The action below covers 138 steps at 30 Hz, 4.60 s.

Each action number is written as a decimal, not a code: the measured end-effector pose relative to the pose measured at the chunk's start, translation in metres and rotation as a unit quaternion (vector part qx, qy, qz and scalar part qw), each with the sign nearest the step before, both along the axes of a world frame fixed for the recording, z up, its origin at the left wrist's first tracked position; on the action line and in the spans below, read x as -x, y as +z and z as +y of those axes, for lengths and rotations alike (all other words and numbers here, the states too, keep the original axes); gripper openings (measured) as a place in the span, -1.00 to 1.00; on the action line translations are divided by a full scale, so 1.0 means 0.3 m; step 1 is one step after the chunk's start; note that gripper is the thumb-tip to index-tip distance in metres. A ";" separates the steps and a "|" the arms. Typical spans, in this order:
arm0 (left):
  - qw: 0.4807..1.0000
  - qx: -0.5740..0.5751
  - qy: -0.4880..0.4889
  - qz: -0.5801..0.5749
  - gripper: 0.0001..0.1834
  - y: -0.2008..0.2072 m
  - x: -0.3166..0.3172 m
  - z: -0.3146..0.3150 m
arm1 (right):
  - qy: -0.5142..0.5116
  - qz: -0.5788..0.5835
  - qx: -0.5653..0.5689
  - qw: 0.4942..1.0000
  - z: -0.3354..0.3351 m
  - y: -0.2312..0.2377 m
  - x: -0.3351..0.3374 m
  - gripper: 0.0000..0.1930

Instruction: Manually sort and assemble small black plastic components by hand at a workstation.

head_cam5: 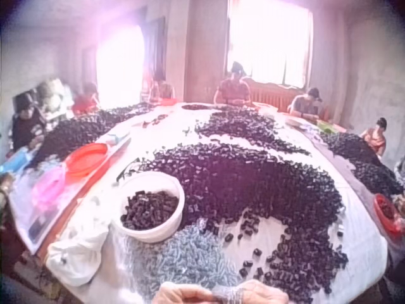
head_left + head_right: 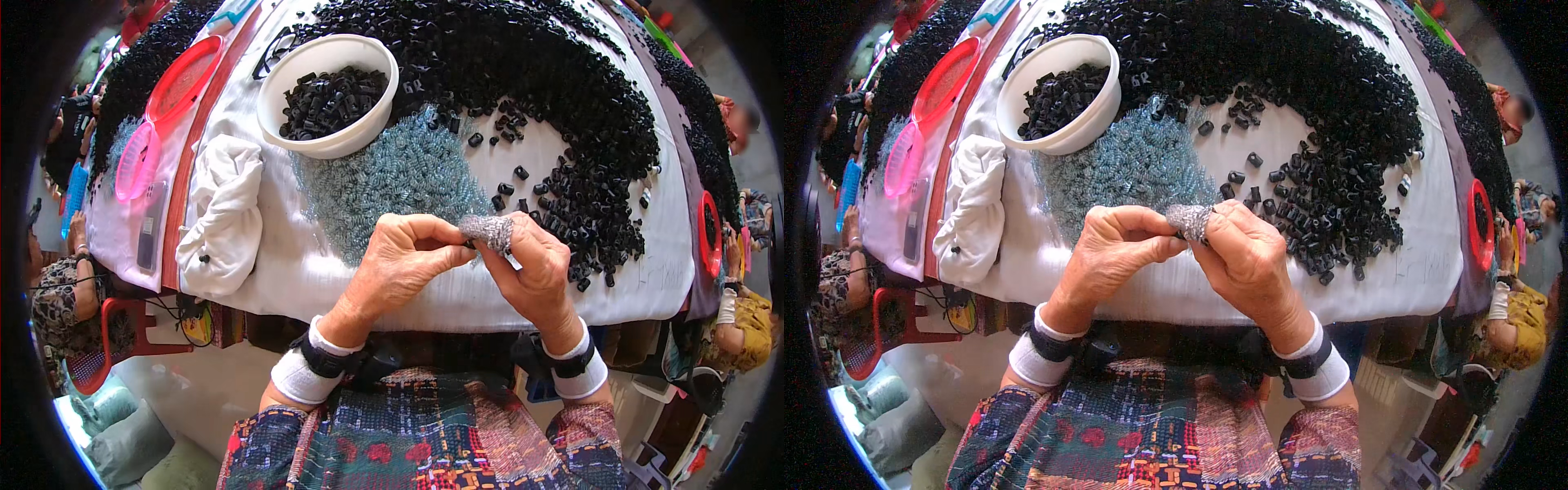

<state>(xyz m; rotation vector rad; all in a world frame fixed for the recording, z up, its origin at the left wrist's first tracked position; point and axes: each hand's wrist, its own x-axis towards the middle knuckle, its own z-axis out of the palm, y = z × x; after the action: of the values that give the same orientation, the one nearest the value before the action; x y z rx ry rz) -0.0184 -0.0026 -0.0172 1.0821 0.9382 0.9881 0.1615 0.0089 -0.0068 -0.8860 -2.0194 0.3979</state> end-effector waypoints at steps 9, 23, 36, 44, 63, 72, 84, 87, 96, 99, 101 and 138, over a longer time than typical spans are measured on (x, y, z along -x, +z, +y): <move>0.996 0.077 0.022 -0.047 -0.82 0.012 -0.005 0.011 | -0.032 0.029 0.054 0.998 -0.010 0.001 0.014 -0.75; 0.989 0.123 0.012 -0.085 -0.89 -0.008 -0.006 0.008 | -0.059 -0.068 -0.024 0.996 -0.035 -0.008 0.063 -0.65; 0.988 0.131 0.024 -0.075 -0.80 0.014 -0.009 0.001 | -0.072 -0.125 -0.016 0.989 -0.027 -0.001 0.039 -0.71; 0.994 0.100 -0.014 -0.029 -0.76 0.001 0.010 0.007 | -0.048 -0.115 -0.021 0.992 -0.028 -0.024 0.045 -0.73; 0.985 0.130 -0.047 -0.107 -0.77 0.051 0.003 0.022 | -0.044 -0.034 0.106 0.993 -0.020 0.074 -0.077 -0.62; 0.953 0.068 0.148 -0.257 -0.76 0.119 0.149 0.221 | -0.234 -0.227 0.081 0.942 0.149 -0.050 -0.252 -0.87; 0.932 0.073 0.211 -0.286 -0.63 0.097 0.249 0.272 | -0.191 -0.088 0.097 0.973 0.146 0.019 -0.227 -0.78; 0.932 0.052 0.192 -0.304 -0.63 0.092 0.256 0.266 | -0.189 -0.104 0.070 0.974 0.164 0.016 -0.226 -0.79; 0.935 0.046 0.160 -0.313 -0.71 0.092 0.242 0.228 | -0.175 -0.261 0.091 0.945 0.205 -0.002 -0.148 -0.77; 0.945 0.040 0.122 -0.300 -0.82 0.124 0.155 0.187 | -0.191 -0.272 0.089 0.939 0.211 -0.039 -0.137 -0.74; 0.963 0.059 0.054 -0.259 -0.82 0.112 0.125 0.168 | -0.195 -0.263 0.085 0.941 0.215 -0.050 -0.143 -0.71; 0.958 0.136 0.036 -0.250 -0.84 0.032 0.072 0.057 | -0.161 -0.079 0.128 0.975 0.104 0.049 -0.234 -0.88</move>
<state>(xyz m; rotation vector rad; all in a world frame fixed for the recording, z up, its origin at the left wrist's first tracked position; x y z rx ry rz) -0.0399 0.0146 -0.0075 0.5289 0.6719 1.0884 0.2318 0.0400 0.0079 -1.4205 -1.9463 0.4209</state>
